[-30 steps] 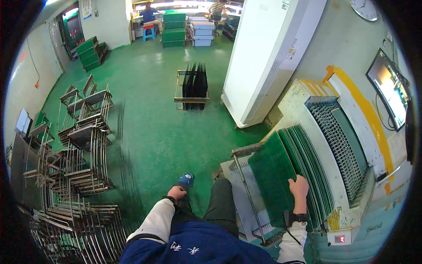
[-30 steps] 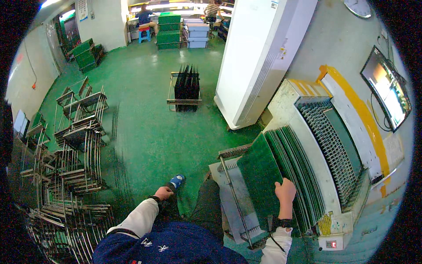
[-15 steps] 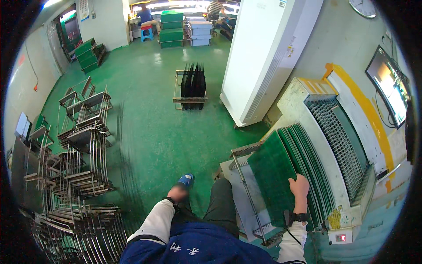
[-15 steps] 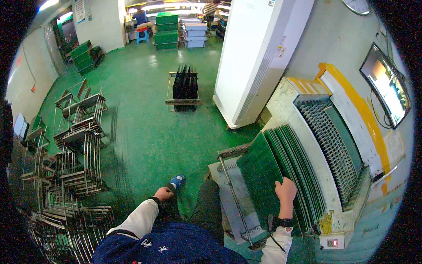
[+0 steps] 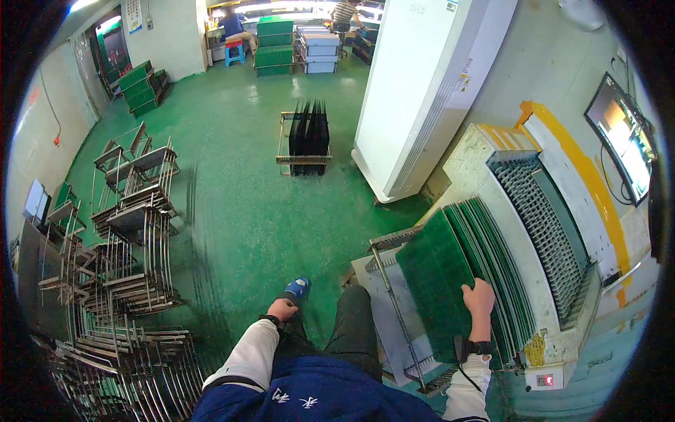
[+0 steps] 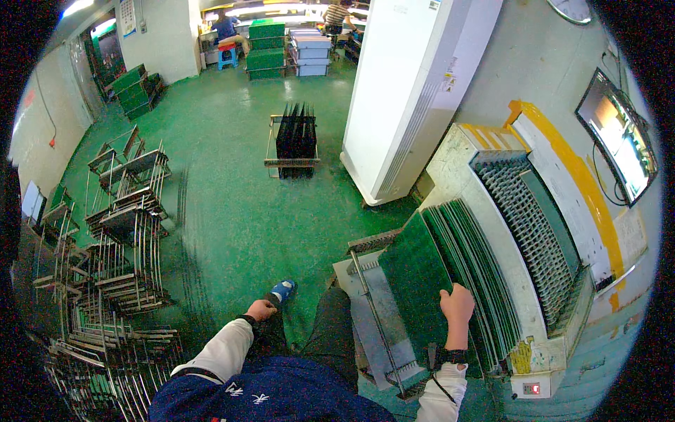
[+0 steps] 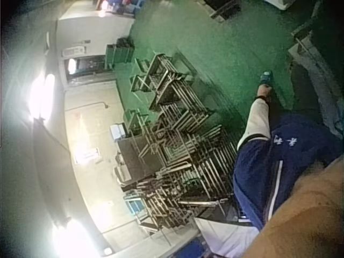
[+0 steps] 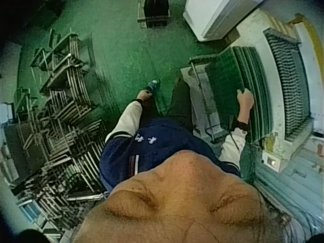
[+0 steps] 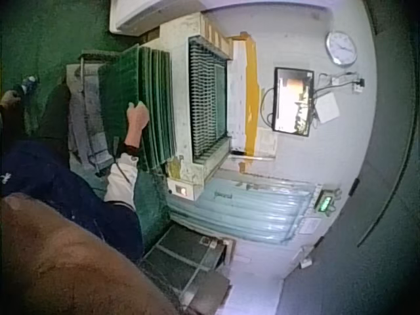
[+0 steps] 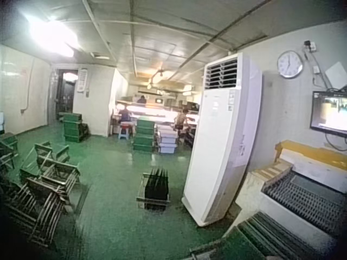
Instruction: Placing green circuit boards from a rack onto a machine for processing.
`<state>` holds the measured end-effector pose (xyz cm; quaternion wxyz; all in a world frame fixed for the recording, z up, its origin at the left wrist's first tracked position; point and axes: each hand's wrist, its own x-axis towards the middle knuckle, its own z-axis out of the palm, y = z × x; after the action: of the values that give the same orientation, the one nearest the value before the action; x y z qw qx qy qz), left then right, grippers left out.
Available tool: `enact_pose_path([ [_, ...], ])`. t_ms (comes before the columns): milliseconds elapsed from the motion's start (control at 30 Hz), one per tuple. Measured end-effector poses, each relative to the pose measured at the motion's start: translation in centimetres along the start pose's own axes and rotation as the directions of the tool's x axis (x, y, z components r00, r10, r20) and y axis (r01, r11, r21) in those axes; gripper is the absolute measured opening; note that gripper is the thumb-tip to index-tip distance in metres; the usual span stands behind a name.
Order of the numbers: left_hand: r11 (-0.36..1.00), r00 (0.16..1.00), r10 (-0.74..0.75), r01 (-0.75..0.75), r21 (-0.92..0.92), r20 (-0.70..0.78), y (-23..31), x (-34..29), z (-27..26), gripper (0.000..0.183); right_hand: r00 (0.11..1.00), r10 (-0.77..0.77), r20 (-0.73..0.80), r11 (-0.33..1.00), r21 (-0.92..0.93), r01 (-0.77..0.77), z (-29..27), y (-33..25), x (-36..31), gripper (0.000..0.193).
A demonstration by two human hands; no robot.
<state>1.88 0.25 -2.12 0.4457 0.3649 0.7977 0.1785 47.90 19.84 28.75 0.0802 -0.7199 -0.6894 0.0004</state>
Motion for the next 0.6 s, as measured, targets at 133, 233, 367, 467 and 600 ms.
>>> enact_pose_path([
  [133, 1.000, 1.000, 0.023, -0.022, 0.017, -0.022, -0.6, 0.3, 0.1, 0.029, 1.000, -0.022, -0.008, 1.000, -0.022, 0.022, 0.0, 0.0, 0.1, 0.028],
  [233, 0.999, 0.999, 0.031, -0.030, 0.028, -0.018, -0.6, 0.5, 0.2, 0.029, 1.000, -0.018, -0.004, 1.000, -0.020, 0.018, 0.1, 0.2, 0.1, 0.028],
  [367, 0.998, 0.999, 0.041, -0.040, 0.044, -0.024, -0.9, 0.7, 0.3, 0.029, 1.000, -0.023, -0.016, 1.000, -0.018, 0.022, 0.4, 0.3, 0.3, 0.028],
  [467, 0.998, 0.999, 0.036, -0.035, 0.042, -0.025, -0.8, 0.5, 0.3, 0.028, 1.000, -0.009, -0.002, 1.000, -0.005, 0.009, 0.2, 0.2, 0.2, 0.028],
  [600, 1.000, 1.000, 0.020, -0.020, 0.015, 0.005, -0.3, 0.2, 0.1, 0.028, 1.000, 0.000, -0.006, 1.000, -0.004, 0.000, 0.1, 0.1, 0.1, 0.027],
])
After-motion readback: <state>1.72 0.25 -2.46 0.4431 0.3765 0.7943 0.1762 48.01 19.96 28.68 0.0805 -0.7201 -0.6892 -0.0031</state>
